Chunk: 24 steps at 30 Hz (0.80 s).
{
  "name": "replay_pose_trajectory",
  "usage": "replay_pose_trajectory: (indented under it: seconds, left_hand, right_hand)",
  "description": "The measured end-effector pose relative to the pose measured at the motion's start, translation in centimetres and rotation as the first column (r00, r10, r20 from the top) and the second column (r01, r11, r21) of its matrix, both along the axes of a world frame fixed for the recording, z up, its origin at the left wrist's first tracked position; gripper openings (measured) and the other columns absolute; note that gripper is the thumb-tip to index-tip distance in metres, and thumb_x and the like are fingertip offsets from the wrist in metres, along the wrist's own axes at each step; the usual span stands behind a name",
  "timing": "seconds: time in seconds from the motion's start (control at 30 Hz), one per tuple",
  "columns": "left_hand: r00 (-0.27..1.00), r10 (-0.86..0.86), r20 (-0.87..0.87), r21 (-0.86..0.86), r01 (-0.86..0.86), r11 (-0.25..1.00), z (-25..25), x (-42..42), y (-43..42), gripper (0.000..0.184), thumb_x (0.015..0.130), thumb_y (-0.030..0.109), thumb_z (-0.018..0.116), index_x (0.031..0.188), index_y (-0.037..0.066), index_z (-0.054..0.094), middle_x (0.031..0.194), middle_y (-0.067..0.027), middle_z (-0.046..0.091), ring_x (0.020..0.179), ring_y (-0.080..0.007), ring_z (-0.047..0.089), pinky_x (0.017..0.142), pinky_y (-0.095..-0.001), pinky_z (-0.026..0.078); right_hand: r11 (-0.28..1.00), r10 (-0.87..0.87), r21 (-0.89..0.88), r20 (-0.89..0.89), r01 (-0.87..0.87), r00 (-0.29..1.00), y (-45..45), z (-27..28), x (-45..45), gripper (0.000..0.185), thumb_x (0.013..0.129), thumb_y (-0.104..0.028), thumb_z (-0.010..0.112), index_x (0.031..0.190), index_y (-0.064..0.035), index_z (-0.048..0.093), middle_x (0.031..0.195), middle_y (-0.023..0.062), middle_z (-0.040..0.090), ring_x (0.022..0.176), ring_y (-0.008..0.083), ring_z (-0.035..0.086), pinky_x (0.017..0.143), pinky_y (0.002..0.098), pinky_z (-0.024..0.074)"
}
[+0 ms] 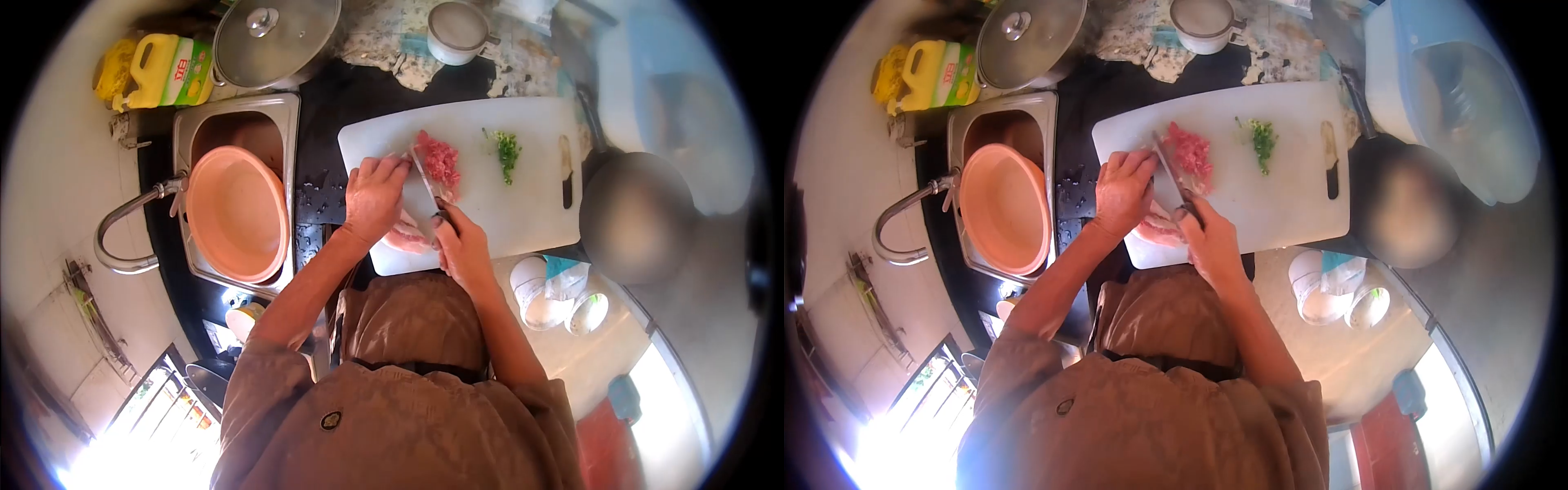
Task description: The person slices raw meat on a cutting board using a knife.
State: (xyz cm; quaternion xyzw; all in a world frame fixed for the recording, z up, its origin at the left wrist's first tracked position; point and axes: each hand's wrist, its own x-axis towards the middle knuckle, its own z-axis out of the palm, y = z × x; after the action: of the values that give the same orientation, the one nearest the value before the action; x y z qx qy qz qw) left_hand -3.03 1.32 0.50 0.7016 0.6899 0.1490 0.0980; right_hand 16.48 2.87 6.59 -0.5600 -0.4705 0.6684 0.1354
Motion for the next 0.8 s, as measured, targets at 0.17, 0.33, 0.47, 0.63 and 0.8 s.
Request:
replay_pose_trajectory:
  seconds: [0.17, 0.33, 0.47, 0.63, 0.8]
  left_hand:
    - [1.0, 0.004, 0.016, -0.007, -0.004, 1.0, 0.3, 0.0, -0.3, 0.045, 0.075, 0.007, 0.072, 0.12, 0.012, 0.069, 0.125, -0.0023, 0.066, 0.111, -0.0293, 0.059, 0.092, -0.0438, 0.051]
    - [1.0, -0.021, 0.012, -0.016, 0.021, 1.0, 0.2, -0.1, -0.4, 0.038, 0.073, 0.009, 0.072, 0.11, 0.005, 0.071, 0.124, -0.0051, 0.065, 0.112, -0.0294, 0.058, 0.089, -0.0441, 0.05]
    - [1.0, -0.012, 0.004, -0.038, 0.012, 0.999, 0.1, -0.1, -0.3, 0.032, 0.071, 0.009, 0.072, 0.103, 0.004, 0.071, 0.125, -0.0052, 0.065, 0.113, -0.0295, 0.058, 0.089, -0.0443, 0.05]
    - [1.0, -0.013, -0.013, -0.046, 0.012, 0.999, 0.2, -0.1, -0.3, 0.034, 0.07, 0.01, 0.073, 0.104, 0.006, 0.072, 0.116, -0.0045, 0.064, 0.111, -0.029, 0.057, 0.087, -0.0448, 0.049]
    - [0.999, -0.001, 0.033, -0.051, 0.003, 0.999, 0.5, 0.0, -0.4, 0.039, 0.07, 0.009, 0.073, 0.109, 0.011, 0.072, 0.114, -0.0027, 0.064, 0.111, -0.0283, 0.057, 0.087, -0.0452, 0.049]
  right_hand:
    - [0.986, -0.115, -0.135, -0.091, 0.102, 0.989, -0.7, 0.0, 1.0, 0.043, 0.105, -0.024, 0.057, 0.142, -0.0013, 0.06, 0.074, 0.0023, 0.058, 0.047, 0.0064, 0.047, 0.042, 0.0229, 0.0377]
    - [0.966, 0.172, 0.17, 0.128, -0.193, 0.977, -1.1, 0.2, 1.8, 0.043, 0.101, -0.025, 0.063, 0.138, -0.0031, 0.061, 0.083, 0.0249, 0.068, 0.069, 0.041, 0.068, 0.066, 0.0441, 0.0528]
    - [0.96, 0.22, 0.134, 0.187, -0.247, 0.957, -0.5, 0.8, 1.8, 0.042, 0.101, -0.026, 0.064, 0.136, -0.0033, 0.062, 0.092, 0.0296, 0.067, 0.085, 0.0512, 0.066, 0.073, 0.0486, 0.0527]
    - [0.925, 0.267, 0.219, 0.207, -0.31, 0.941, 0.7, -0.5, 0.0, 0.04, 0.102, -0.026, 0.059, 0.136, -0.0048, 0.059, 0.092, 0.0305, 0.067, 0.085, 0.05, 0.067, 0.074, 0.0511, 0.0526]
    - [0.886, 0.186, 0.403, 0.143, -0.229, 0.972, 1.7, -2.7, -2.6, 0.04, 0.1, -0.024, 0.061, 0.136, -0.005, 0.061, 0.086, 0.023, 0.066, 0.067, 0.0378, 0.06, 0.066, 0.0415, 0.0514]
